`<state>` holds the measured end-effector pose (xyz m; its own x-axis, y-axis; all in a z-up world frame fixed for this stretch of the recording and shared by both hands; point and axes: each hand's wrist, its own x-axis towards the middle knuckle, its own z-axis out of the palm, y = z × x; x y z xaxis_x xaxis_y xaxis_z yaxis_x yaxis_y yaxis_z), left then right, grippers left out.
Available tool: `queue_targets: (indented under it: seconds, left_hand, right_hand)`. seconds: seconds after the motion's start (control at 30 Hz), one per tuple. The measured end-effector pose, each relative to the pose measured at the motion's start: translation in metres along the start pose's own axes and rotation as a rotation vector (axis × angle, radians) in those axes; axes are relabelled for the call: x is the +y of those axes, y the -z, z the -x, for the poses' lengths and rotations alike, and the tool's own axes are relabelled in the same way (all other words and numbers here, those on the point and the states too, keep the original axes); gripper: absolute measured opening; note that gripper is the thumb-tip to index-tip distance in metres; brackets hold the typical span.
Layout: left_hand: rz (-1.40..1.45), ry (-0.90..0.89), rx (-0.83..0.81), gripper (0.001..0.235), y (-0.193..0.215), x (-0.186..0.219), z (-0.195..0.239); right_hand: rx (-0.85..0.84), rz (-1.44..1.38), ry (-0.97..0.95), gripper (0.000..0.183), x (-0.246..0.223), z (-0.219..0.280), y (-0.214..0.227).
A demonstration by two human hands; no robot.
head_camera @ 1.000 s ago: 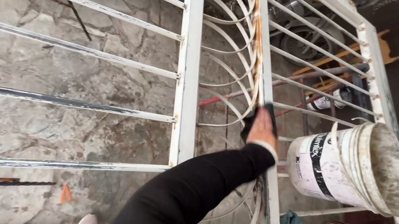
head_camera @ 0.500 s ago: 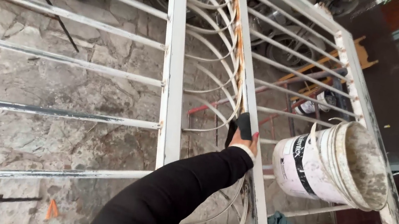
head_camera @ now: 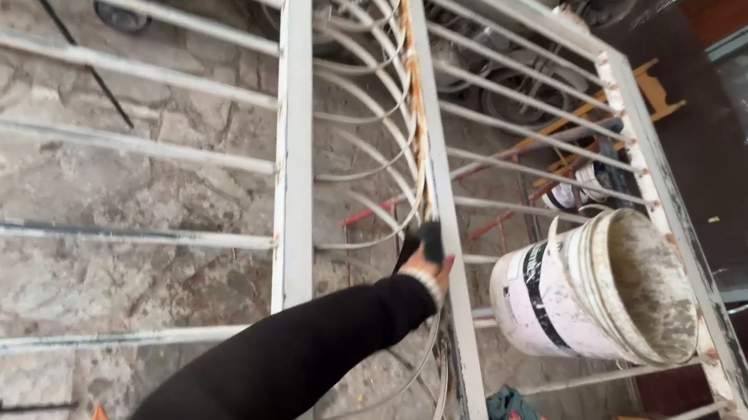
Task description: Sanding and wiping down a metal gate frame to prepare it for painting or finishing.
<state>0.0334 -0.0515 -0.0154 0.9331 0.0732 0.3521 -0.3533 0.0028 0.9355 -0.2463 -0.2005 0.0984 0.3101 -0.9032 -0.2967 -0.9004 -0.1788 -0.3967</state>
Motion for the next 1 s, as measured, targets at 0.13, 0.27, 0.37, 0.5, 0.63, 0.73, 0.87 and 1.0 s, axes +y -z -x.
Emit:
queue_targets:
  seconds: [0.13, 0.27, 0.37, 0.5, 0.63, 0.73, 0.87, 1.0]
  left_hand:
    - [0.073, 0.299, -0.376, 0.050, 0.016, -0.046, 0.021]
    - [0.287, 0.153, -0.256, 0.038, 0.013, -0.103, 0.022]
    - [0.291, 0.252, -0.415, 0.063, 0.030, -0.086, 0.031]
    - [0.238, 0.545, -0.477, 0.065, 0.080, -0.036, 0.059]
    - [0.174, 0.319, -0.362, 0.063, 0.053, -0.057, 0.055]
    - [0.139, 0.519, -0.373, 0.071, 0.069, -0.021, 0.055]
    - [0.256, 0.224, -0.279, 0.048, 0.035, -0.089, 0.021]
    - [0.099, 0.896, -0.373, 0.090, 0.099, -0.006, 0.047]
  right_hand:
    - [0.077, -0.032, 0.213, 0.073, 0.023, -0.009, -0.010]
    - [0.063, -0.090, 0.416, 0.045, 0.033, -0.001, -0.010]
    - [0.027, -0.044, 0.345, 0.077, 0.025, 0.004, -0.007]
    - [0.000, -0.135, 0.271, 0.068, 0.004, 0.042, 0.004]
    - [-0.072, -0.092, 0.230, 0.073, -0.005, 0.055, 0.010]
    - [-0.063, -0.078, 0.228, 0.076, 0.001, 0.039, 0.009]
    - [-0.071, -0.031, 0.220, 0.089, 0.009, 0.024, -0.004]
    - [-0.122, -0.098, 0.184, 0.096, 0.012, 0.029, -0.001]
